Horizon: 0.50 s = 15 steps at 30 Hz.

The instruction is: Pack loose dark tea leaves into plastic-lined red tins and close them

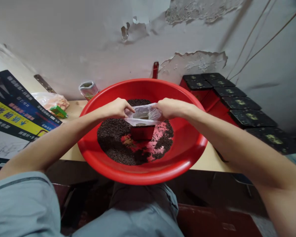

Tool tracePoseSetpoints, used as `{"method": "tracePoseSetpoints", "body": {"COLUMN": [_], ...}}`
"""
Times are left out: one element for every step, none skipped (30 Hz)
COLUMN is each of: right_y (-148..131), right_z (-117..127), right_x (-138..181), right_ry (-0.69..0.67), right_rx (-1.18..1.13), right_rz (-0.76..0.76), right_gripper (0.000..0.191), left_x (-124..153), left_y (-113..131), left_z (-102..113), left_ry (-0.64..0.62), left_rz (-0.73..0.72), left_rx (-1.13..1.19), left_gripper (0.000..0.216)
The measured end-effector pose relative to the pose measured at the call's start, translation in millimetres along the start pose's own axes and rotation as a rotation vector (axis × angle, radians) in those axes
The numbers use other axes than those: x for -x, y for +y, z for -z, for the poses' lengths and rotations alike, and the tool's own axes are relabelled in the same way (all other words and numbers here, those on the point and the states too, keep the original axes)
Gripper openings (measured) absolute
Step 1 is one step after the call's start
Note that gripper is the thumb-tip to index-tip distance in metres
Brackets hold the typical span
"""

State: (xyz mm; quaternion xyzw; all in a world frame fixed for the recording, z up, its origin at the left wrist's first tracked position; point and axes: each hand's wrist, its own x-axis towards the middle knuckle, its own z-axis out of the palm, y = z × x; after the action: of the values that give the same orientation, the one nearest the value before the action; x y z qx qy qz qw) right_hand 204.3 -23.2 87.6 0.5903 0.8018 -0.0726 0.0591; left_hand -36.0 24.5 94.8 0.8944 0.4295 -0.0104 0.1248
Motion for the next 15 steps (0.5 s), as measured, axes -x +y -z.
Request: {"method": "tracePoseSetpoints", "body": {"right_y": [-0.8,-1.6,-2.4,-2.8,-3.0,-2.6,-1.8,-0.6,1.0,2.9,4.9,7.1,9.6,12.5,15.9], "right_z": [-2.9,-5.8,-8.8,-12.4,-16.6,-21.6,-27.2,-33.2,-39.1,-44.5,-49.2,-52.8,-55.5,-57.5,-59.3], "right_x": [2.8,4.1,3.7,1.8,-1.1,-4.7,-8.5,-12.3,-15.8,-19.1,-22.3,-25.5,-28.9,-32.7,-36.9], "right_ry": [-0.045,-0.085,-0.122,-0.153,-0.184,-0.214,-0.232,-0.244,-0.246,-0.239,-0.231,-0.225,-0.229,-0.244,-0.268], "right_rx": [-0.012,-0.036,-0.064,-0.094,-0.116,-0.131,-0.141,-0.147,-0.154,-0.166,-0.184,-0.208,-0.234,-0.259,-0.283], "right_rz": [0.033,0.059,0.076,0.081,0.076,0.063,0.046,0.027,0.010,0.000,-0.002,0.005,0.020,0.035,0.048], "right_gripper": [0.035,0.040,0.047,0.054,0.062,0.069,0.076,0.083,0.090,0.096,0.100,0.104,0.106,0.109,0.112], "left_x": [3.3,5.4,6.0,5.3,3.3,0.4,-3.3,-7.3,-11.4,-15.4,-19.0,-22.1,-24.8,-27.1,-29.0], "left_y": [-0.9,-1.6,-2.4,-3.4,-5.1,-7.6,-11.2,-15.8,-21.4,-27.6,-34.1,-40.5,-46.3,-51.4,-55.6], "left_z": [-2.9,-6.4,-10.9,-16.4,-22.9,-30.2,-38.0,-45.9,-53.4,-60.0,-65.6,-69.9,-72.9,-74.8,-75.8], "left_ry": [-0.002,-0.011,-0.026,-0.048,-0.076,-0.105,-0.127,-0.145,-0.154,-0.153,-0.143,-0.128,-0.114,-0.104,-0.099], "left_rz": [-0.015,-0.021,-0.018,-0.013,-0.006,0.001,0.002,-0.010,-0.032,-0.059,-0.087,-0.114,-0.137,-0.153,-0.163], "left_rx": [-0.037,-0.079,-0.120,-0.153,-0.174,-0.178,-0.165,-0.140,-0.106,-0.069,-0.032,0.002,0.032,0.059,0.087], "left_gripper": [0.055,0.065,0.074,0.082,0.088,0.091,0.094,0.096,0.098,0.099,0.100,0.100,0.100,0.100,0.100]}}
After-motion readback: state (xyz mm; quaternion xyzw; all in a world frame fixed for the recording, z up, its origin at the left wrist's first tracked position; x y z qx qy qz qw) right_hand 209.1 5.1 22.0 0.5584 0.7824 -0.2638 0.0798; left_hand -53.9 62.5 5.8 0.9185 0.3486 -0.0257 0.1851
